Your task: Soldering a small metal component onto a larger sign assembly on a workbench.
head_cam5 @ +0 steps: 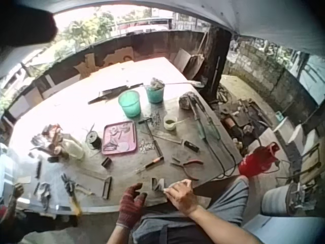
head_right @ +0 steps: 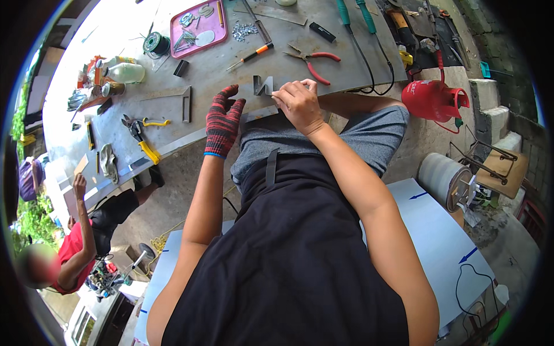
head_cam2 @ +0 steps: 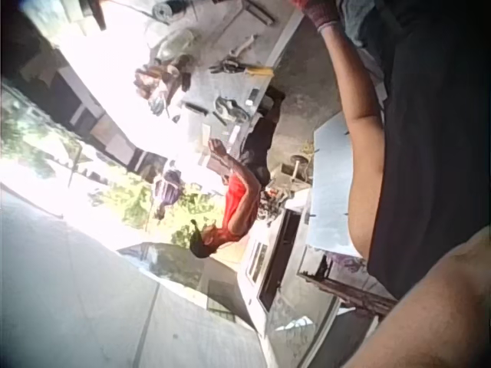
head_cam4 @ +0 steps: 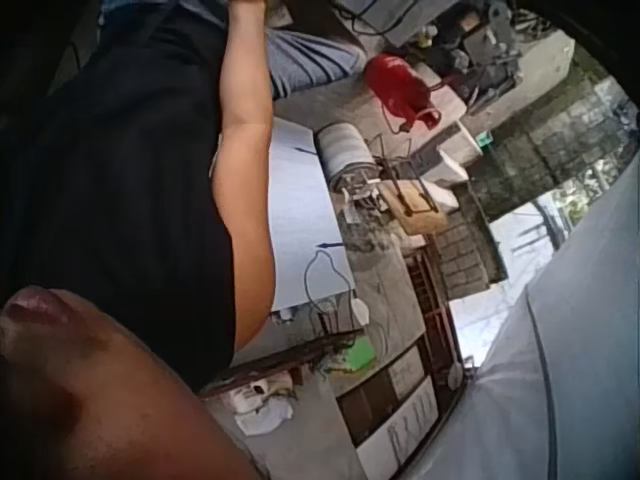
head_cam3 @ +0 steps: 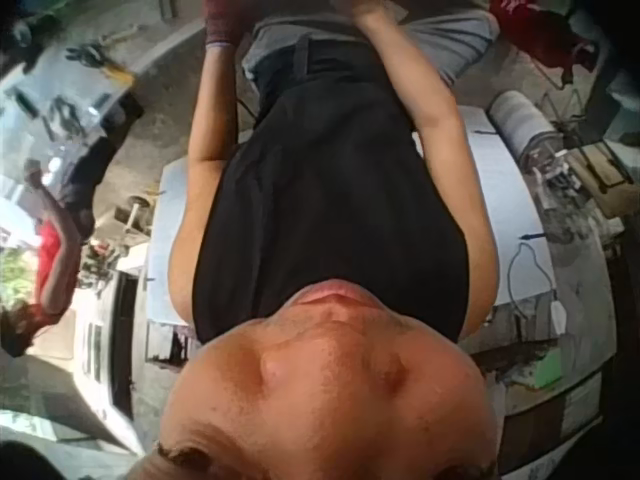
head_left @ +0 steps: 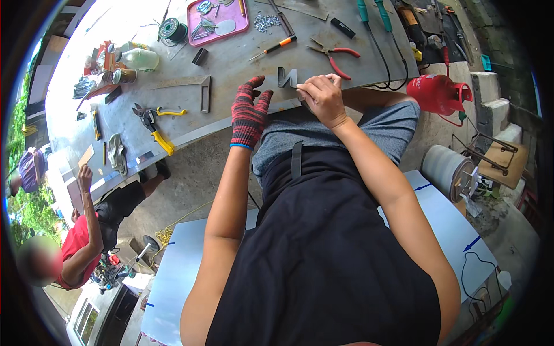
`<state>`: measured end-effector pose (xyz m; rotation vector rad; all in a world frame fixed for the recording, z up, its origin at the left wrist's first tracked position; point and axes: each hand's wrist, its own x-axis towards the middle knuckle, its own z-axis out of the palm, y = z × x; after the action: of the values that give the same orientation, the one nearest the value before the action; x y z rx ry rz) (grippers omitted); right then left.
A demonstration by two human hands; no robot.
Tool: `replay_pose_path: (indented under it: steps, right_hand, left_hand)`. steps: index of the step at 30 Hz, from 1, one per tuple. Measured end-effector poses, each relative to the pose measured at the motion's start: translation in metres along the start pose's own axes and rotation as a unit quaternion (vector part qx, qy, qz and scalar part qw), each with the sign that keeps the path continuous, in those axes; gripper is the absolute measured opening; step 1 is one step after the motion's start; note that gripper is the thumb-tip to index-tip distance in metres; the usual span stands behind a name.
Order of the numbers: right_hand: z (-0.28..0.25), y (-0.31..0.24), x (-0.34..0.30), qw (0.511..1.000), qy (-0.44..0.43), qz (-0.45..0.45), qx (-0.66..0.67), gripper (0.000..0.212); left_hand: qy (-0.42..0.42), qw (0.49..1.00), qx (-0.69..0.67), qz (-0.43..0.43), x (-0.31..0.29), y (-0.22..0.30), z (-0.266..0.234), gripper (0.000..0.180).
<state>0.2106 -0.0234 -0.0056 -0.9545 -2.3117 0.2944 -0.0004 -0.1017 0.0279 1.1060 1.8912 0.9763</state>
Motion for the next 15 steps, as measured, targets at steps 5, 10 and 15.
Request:
replay_pose_path:
  steps: [5, 10, 15]
  right_hand:
    - [0.009, 0.011, -0.001, 0.999, -0.037, 0.008, -0.027, 0.009]
    - [0.005, 0.012, 0.004, 0.998, -0.057, 0.017, -0.029, 0.013]
    - [-0.009, 0.006, 0.009, 0.998, -0.052, 0.034, -0.016, 0.022]
  left_hand:
    - [0.03, 0.999, 0.026, 0.001, 0.014, -0.015, -0.009, 0.042]
    - [0.048, 0.998, 0.049, 0.01, 0.03, -0.014, -0.014, 0.043]
    - [0.073, 0.992, 0.089, 0.058, 0.055, -0.005, -0.013, 0.041]
